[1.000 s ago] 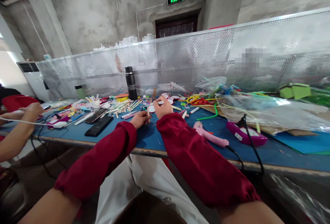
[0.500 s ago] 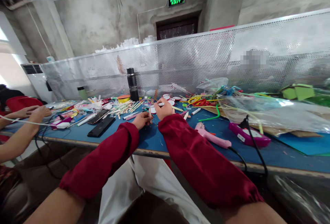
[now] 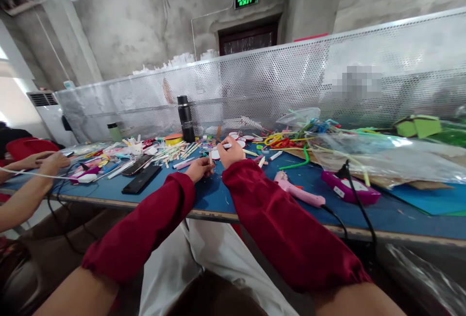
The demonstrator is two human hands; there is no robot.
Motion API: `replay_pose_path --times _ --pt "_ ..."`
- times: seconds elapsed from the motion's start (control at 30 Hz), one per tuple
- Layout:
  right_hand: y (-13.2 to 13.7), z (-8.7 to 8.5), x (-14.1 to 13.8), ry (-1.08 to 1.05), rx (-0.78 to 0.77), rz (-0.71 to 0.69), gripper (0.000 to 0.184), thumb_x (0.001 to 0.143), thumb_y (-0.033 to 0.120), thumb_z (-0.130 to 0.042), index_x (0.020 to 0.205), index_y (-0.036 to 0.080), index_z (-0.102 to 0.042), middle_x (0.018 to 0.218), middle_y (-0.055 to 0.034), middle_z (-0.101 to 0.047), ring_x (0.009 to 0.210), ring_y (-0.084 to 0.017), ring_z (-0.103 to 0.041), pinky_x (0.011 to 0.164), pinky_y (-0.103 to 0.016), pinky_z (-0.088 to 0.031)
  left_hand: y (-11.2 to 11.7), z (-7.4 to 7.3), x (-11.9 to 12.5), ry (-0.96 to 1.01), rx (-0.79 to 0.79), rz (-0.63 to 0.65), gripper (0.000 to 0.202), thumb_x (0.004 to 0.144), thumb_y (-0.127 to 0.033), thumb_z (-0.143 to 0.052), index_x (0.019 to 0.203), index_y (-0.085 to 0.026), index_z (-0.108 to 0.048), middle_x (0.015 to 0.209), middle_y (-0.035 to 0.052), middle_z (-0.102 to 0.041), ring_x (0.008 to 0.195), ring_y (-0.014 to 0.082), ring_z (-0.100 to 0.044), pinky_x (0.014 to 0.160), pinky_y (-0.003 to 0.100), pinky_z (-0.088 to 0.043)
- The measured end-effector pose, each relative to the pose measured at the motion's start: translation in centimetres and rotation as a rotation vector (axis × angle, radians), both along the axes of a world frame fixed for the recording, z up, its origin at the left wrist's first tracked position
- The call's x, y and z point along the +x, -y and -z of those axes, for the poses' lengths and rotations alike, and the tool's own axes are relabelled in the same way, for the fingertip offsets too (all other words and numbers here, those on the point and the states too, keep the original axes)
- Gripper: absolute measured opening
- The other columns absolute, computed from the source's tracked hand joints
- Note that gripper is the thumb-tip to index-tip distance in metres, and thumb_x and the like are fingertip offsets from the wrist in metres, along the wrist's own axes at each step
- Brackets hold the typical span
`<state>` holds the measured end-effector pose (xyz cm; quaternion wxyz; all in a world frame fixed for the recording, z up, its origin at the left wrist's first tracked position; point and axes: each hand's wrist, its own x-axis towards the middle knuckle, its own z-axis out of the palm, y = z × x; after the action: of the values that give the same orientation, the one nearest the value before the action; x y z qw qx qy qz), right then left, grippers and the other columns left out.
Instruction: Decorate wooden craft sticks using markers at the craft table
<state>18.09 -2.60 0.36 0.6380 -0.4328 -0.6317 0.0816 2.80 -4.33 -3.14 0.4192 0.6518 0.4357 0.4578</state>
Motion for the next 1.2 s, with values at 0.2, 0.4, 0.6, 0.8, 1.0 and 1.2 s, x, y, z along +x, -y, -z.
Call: replay_pose_path --times 0.2,0.4,0.6,0.8,1.0,1.2 --pt "0.11 -0.11 -0.07 0.025 -0.004 0.000 0.015 0.074 0.035 -0.054 0.064 0.024 -0.051 0.059 0.0025 -0.053 0.060 -0.016 -0.049 0.061 -0.030 -0.038 -0.11 0.05 0.02 0.000 -0.004 0.000 0.012 0.077 -0.018 -0.066 0.072 -0.015 -0.056 0.055 -0.0032 -0.060 0.042 0.0057 -0.047 0.048 0.020 -0.034" --pt "0.44 -0.31 -0.03 0.008 0.012 -0.002 0.015 0.075 0.034 -0.054 0.064 0.024 -0.049 0.060 0.0024 -0.054 0.061 -0.016 -0.050 0.062 -0.030 -0.038 0.11 -0.12 -0.03 -0.003 0.006 -0.008 0.013 0.077 -0.020 -0.067 0.072 -0.014 -0.057 0.055 -0.0029 -0.060 0.041 0.0060 -0.047 0.047 0.020 -0.034" --pt "0.20 -0.23 -0.11 -0.002 0.035 -0.019 0.017 0.076 0.036 -0.054 0.064 0.024 -0.049 0.059 0.0029 -0.053 0.060 -0.016 -0.049 0.062 -0.029 -0.038 0.08 -0.13 -0.03 -0.002 0.020 -0.006 0.015 0.076 -0.022 -0.069 0.071 -0.014 -0.057 0.054 -0.0034 -0.060 0.041 0.0054 -0.047 0.046 0.020 -0.034" --pt "-0.04 -0.06 -0.08 0.026 0.024 -0.030 0.017 0.075 0.034 -0.056 0.064 0.023 -0.051 0.059 0.0029 -0.052 0.060 -0.016 -0.048 0.060 -0.029 -0.036 -0.11 0.11 -0.05 0.004 0.012 -0.004 0.015 0.075 -0.021 -0.069 0.071 -0.015 -0.056 0.055 -0.0032 -0.060 0.042 0.0053 -0.047 0.046 0.019 -0.034" --pt "-0.09 -0.06 -0.02 0.024 0.028 -0.019 0.015 0.075 0.032 -0.055 0.063 0.023 -0.050 0.058 0.0032 -0.051 0.059 -0.015 -0.048 0.060 -0.029 -0.036 -0.03 -0.02 -0.03 0.001 -0.002 -0.001 0.012 0.076 -0.018 -0.066 0.071 -0.015 -0.056 0.054 -0.0033 -0.060 0.042 0.0059 -0.048 0.048 0.020 -0.035" --pt "0.07 -0.12 -0.11 0.026 0.039 -0.040 0.015 0.074 0.031 -0.055 0.063 0.023 -0.050 0.059 0.0029 -0.052 0.059 -0.015 -0.047 0.060 -0.029 -0.036 0.01 -0.03 -0.03 -0.006 0.007 -0.002 0.012 0.077 -0.018 -0.065 0.071 -0.015 -0.056 0.055 -0.0031 -0.060 0.042 0.0058 -0.047 0.048 0.020 -0.034"
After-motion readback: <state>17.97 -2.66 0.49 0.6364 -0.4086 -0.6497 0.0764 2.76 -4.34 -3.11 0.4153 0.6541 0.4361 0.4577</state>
